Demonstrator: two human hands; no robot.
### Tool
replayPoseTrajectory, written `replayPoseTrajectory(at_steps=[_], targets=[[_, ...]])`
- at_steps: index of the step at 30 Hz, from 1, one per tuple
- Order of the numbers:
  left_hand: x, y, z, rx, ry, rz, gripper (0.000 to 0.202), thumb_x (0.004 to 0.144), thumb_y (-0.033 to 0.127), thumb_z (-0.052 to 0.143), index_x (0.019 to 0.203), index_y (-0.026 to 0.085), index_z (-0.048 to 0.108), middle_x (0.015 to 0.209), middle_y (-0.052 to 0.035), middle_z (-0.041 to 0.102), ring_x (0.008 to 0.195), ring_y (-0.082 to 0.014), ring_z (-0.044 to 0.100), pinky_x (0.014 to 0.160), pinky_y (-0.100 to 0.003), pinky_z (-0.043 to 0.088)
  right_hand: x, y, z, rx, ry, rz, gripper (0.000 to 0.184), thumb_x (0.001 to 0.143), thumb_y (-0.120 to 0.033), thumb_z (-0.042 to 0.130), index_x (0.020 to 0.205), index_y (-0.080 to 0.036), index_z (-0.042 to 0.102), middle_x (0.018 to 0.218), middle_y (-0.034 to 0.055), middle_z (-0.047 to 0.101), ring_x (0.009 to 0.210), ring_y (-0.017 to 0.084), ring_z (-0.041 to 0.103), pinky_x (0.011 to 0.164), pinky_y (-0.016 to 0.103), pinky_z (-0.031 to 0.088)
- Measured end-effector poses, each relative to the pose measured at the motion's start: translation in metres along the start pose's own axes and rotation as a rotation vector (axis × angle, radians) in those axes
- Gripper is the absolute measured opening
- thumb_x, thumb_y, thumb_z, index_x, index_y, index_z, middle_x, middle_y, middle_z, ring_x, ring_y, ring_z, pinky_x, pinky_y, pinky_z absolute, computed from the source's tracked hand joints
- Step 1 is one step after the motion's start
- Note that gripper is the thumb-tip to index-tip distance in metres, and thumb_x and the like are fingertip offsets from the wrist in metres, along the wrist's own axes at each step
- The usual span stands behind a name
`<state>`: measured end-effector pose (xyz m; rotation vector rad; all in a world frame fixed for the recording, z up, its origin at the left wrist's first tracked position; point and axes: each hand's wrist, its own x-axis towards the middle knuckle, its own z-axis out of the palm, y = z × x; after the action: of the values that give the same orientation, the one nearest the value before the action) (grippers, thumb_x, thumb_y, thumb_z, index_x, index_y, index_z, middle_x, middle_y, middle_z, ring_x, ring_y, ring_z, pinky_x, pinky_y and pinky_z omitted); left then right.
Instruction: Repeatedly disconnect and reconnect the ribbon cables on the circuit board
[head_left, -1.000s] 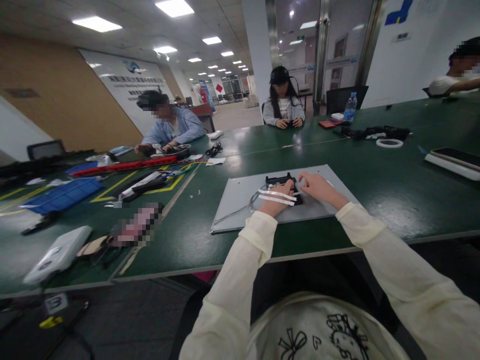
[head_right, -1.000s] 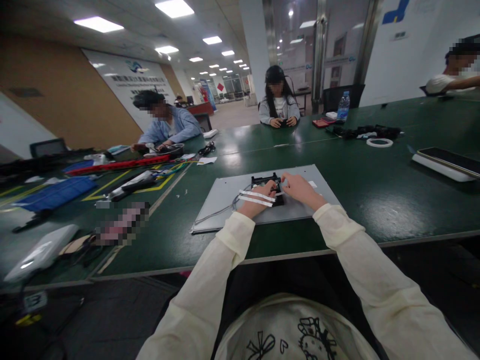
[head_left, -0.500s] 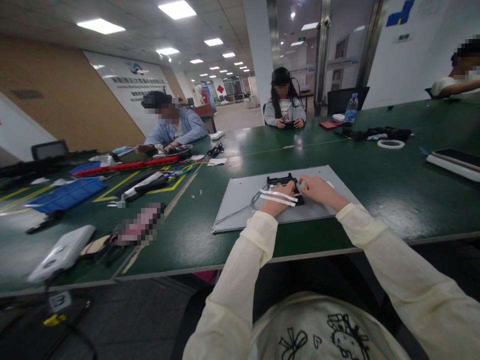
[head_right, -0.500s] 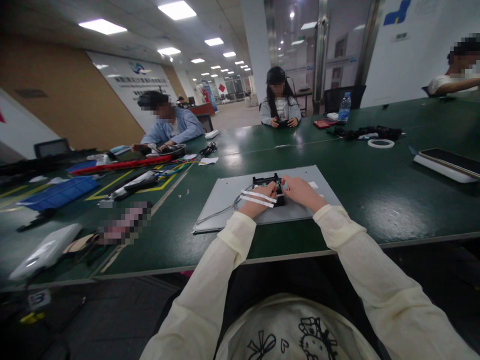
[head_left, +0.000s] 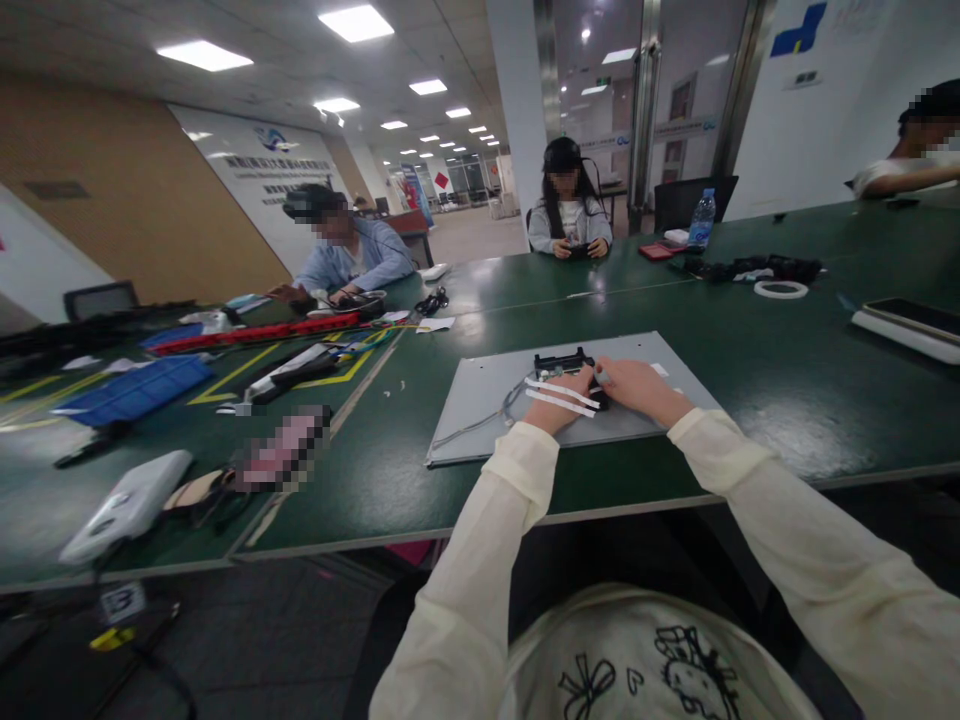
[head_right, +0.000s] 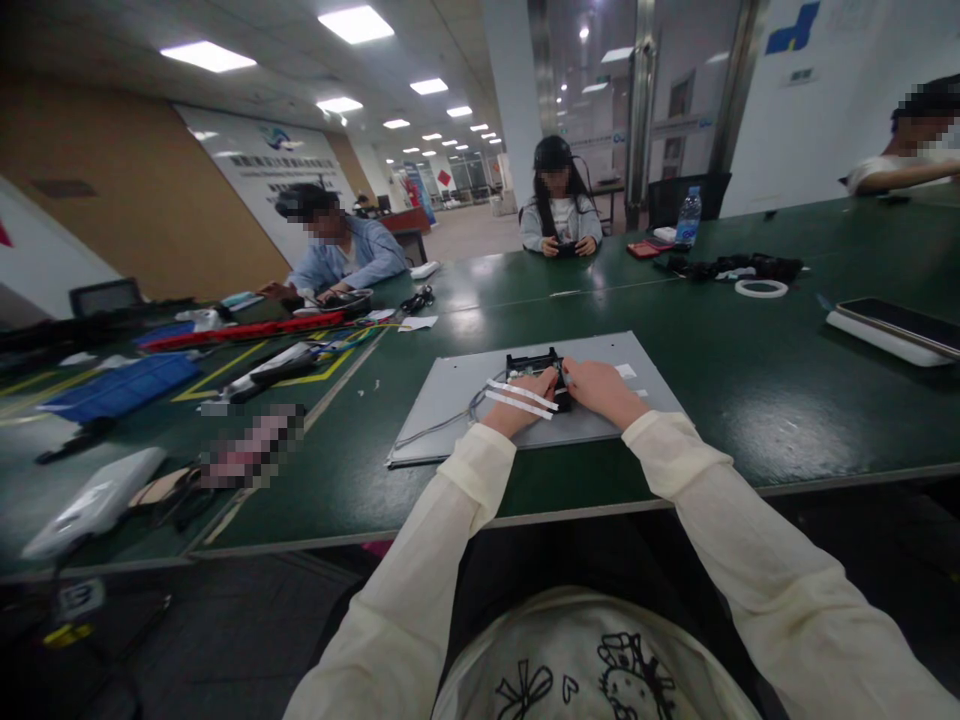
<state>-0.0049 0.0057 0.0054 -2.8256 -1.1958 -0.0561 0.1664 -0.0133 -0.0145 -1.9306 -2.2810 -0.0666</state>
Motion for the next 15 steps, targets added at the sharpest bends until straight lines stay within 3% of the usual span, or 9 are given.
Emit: replayPoseTrajectory(at_steps=[15], targets=[[-0.0023,-0.0062,-0.0067,0.028,-0.012,-0.065,0.033,0.092,0.033,0.051,0.121,0.018,0.051,0.097,-0.0116,0.070,0.093,-0.0258,0.068,0.079,-0.034,0.049,0.0012,0.0087,-0.0011,-0.039,-0.005,0.056,0.031,0.088,-0.026,0.053,0.117,-0.017,0.058,0.099,0.0139,0.069,0.091,0.027,0.065,0.069,0.030,0.040]])
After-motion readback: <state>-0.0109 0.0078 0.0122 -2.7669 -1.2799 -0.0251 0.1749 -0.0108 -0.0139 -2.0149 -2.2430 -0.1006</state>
